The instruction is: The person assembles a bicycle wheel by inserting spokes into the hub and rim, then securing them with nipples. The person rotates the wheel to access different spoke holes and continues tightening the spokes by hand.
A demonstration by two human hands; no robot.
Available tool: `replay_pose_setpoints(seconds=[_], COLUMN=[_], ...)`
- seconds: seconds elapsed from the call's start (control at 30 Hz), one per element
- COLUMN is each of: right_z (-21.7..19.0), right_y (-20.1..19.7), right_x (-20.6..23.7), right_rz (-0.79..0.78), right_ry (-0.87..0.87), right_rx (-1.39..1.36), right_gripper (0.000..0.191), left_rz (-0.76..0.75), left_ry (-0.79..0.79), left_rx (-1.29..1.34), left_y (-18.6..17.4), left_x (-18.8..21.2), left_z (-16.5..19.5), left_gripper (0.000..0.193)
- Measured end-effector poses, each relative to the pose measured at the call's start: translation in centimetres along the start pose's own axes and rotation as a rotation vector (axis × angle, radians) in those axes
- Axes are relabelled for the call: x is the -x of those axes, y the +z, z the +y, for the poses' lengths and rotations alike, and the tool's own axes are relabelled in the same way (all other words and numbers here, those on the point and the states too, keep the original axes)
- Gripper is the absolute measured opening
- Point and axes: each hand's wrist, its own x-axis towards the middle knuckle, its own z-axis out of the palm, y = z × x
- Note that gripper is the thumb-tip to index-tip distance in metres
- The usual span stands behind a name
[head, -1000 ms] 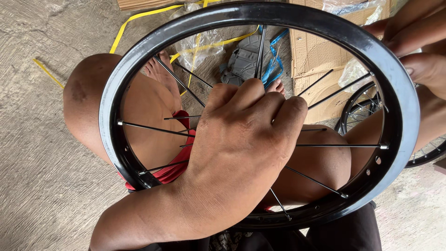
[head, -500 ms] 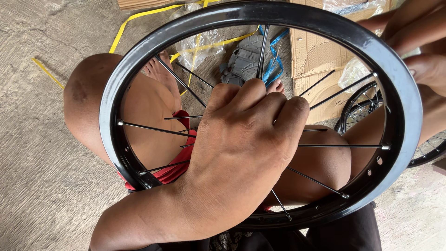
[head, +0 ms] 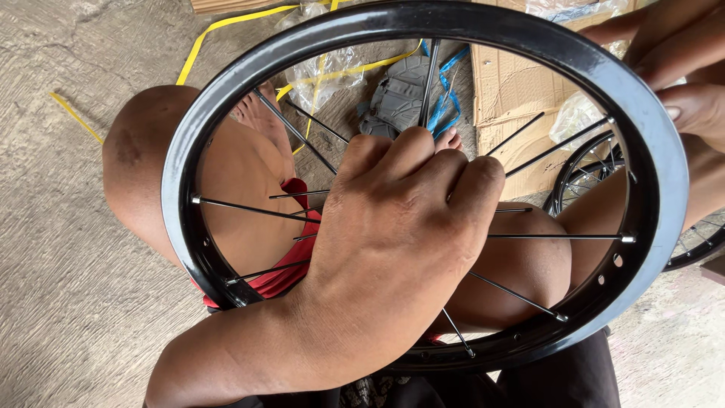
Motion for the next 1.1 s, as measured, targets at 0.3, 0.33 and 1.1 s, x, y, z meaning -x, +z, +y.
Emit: replay_pose_setpoints(seconds=[0.3, 0.33, 1.1], right_z=[0.02, -0.03, 0.39], right_y=[0.15, -0.02, 0.06], right_x=[-0.01, -0.04, -0.23], right_rz=[0.002, 0.001, -0.004], right_ry=[-0.001, 0.001, -0.007], right_rx=[0.003, 0.002, 0.009], right_gripper=[0.027, 0.027, 0.028], left_rz=[-0.033, -0.044, 0.033], left_ry=[-0.006, -0.010, -0.005], left_rx=[0.011, 0.009, -0.004], left_y=[0.24, 0.26, -0.10], left_x=[0.32, 0.30, 0.06], left_z=[-0.12, -0.14, 0.14], left_gripper=[0.014, 0.014, 0.019])
